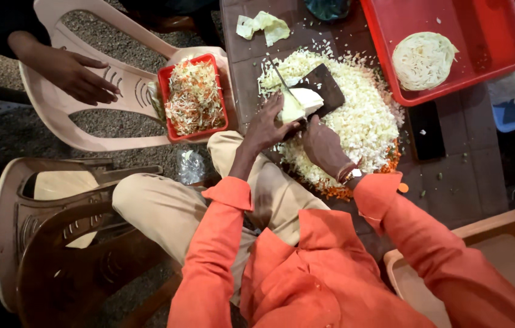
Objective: The person sits on a plastic chair and chops cabbage into fine shreds using a large knife on a wooden board placed on their lap. They repeatedly slice the cabbage and transfer the shreds into a red container.
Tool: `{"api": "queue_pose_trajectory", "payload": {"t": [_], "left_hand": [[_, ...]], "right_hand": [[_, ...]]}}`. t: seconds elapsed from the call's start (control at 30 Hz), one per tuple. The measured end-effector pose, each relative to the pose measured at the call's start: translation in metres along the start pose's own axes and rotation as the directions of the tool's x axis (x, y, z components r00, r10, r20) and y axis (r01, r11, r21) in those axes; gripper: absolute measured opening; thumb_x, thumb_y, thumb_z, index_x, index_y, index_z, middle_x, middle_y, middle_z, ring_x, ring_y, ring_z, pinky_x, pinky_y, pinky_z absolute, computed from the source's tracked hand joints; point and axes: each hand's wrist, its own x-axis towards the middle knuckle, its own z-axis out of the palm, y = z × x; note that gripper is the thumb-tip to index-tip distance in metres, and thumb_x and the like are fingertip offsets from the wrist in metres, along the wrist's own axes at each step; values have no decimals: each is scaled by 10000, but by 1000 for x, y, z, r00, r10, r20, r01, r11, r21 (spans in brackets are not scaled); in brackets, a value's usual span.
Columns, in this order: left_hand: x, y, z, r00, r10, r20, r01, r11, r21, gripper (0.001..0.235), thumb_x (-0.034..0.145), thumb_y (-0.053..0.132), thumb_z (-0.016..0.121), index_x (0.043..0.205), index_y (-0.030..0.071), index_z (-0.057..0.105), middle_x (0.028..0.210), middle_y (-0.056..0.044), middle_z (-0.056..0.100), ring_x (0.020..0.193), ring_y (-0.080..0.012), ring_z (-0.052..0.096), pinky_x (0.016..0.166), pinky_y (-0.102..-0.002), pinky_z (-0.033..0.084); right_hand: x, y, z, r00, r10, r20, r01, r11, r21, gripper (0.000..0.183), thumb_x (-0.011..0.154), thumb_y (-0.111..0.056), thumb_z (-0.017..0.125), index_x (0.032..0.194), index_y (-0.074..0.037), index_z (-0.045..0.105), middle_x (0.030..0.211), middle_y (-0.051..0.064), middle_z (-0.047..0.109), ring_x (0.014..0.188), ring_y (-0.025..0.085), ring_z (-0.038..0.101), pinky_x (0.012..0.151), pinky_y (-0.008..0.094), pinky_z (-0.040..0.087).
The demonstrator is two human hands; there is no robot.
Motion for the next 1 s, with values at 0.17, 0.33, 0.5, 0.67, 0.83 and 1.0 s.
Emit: {"api": "queue_pose_trajectory", "payload": {"t": [0.17,0.33,0.5,0.67,0.83,1.0], "left_hand": [[-5,11,-6,1000,17,-3,-17,999,39,1007,763,432,865,1498,-60,382,1553,-252,408,1460,-377,364,1183,-435,337],[-9,21,3,973,83,-215,-58,991,122,817,801,307,852,1459,-28,503,1494,-207,552,1406,-353,511,1173,-420,430],[-15,22,4,967,97,-235,-75,992,98,796,799,317,864,1420,-48,526,1440,-216,581,1357,-359,538,1125,-420,445],[-11,22,-3,970,120,-210,-94,987,129,799,801,301,855,1434,-50,518,1449,-218,579,1356,-344,547,1135,-420,455],[-14,23,-12,973,137,-183,-115,985,125,793,794,299,871,1415,-51,524,1402,-235,604,1314,-369,576,1059,-428,486],[-20,14,-25,957,126,-263,-108,991,84,791,763,274,881,1415,-36,557,1323,-237,664,1213,-369,663,1008,-428,542]], "right_hand": [[-2,10,18,1000,4,4,-4,1000,-12,433,935,-169,542,1225,143,464,746,253,681,677,429,683,563,515,524],[-4,4,13,993,-65,-99,66,998,4,454,998,-148,488,1299,187,432,777,249,686,682,414,687,571,504,522],[-12,-4,7,999,35,-38,-32,997,74,422,1008,-199,497,1267,131,459,795,275,688,708,460,671,631,551,513],[-13,-8,16,994,112,-8,-111,988,109,490,988,-244,549,1239,166,455,798,308,677,721,473,671,618,543,530],[-14,-11,33,997,52,-54,-56,994,-89,523,941,-71,501,1369,222,427,777,263,698,665,392,702,569,489,552],[-16,-18,35,997,69,-19,-70,994,-88,444,993,-80,473,1343,193,460,745,207,703,644,352,696,564,473,534]]}}
